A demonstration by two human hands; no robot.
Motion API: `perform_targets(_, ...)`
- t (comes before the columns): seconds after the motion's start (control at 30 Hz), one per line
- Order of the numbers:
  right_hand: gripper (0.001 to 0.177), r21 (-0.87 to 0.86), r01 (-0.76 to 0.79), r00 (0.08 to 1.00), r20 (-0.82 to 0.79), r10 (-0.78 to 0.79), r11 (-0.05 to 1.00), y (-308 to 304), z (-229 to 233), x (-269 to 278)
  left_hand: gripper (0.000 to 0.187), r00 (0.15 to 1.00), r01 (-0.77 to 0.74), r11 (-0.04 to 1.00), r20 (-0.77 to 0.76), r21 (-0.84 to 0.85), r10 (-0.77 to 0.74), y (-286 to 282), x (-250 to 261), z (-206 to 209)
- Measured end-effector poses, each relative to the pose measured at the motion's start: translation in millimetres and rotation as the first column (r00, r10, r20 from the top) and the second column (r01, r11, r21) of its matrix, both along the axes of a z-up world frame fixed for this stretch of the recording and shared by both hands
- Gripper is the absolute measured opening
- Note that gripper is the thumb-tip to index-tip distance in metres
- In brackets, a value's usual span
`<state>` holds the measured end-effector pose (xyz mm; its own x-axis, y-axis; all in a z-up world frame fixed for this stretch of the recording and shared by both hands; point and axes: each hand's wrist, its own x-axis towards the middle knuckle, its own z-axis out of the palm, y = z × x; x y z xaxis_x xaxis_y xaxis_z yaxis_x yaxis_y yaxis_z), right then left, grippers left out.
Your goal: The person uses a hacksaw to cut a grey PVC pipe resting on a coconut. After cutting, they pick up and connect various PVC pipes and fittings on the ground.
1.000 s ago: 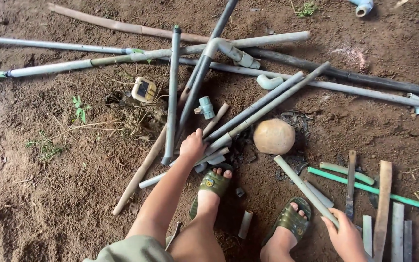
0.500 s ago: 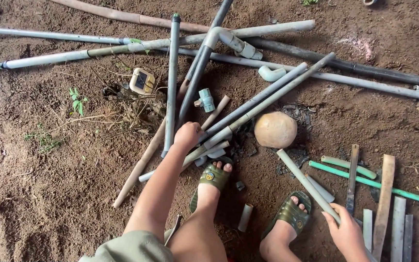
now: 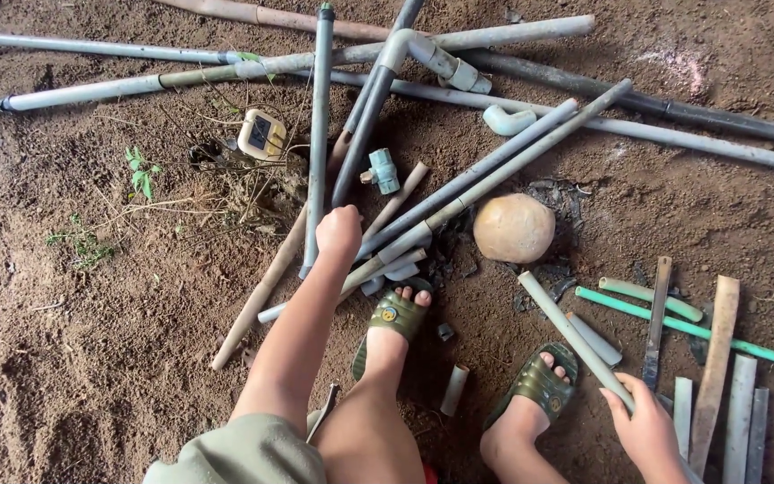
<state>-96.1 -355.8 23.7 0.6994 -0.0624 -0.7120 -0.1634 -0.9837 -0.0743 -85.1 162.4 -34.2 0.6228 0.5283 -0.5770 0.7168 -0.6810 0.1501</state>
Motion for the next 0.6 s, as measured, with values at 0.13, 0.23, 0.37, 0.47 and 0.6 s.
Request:
perform_targets(0.13, 0.046, 0.005, 0.009, 1.0, 0.007, -0.009, 1.0, -4.2, -5.1, -1.5, 0.028, 1.0, 0.001, 1.0, -0.013, 0.015, -0.001, -2.9, -3.4, 0.5)
perform_targets(0.23, 0.046, 0.053, -0.004, 0.998, 0.059, 0.0, 0.999, -12.9, -15.4, -5.7, 0.04, 0.996, 0.078, 0.997, -0.038, -0.019, -0.079, -4.0, -8.9, -2.7)
perform_targets(0.37, 0.045, 0.058, -0.038, 0.996, 0.089, 0.033, 0.998, -19.0, -22.7, -8.2, 0.033, 0.973, 0.231, 0.966, 0.013, -0.119, -0.231, -2.0, -23.1, -29.7)
perform_targets(0.47, 0.046, 0.044, -0.021, 0.999, 0.048, 0.018, 0.999, -8.4, -12.2, -4.9, 0.03, 0.954, 0.298, 0.949, -0.014, -0.102, -0.3, -2.0, -28.5, -37.6)
perform_targets(0.6, 0.046, 0.071, -0.054, 0.994, 0.102, 0.047, 0.996, -23.1, -30.7, -9.3, 0.026, 0.916, 0.402, 0.914, 0.015, -0.05, -0.402, -1.6, -32.7, -57.4)
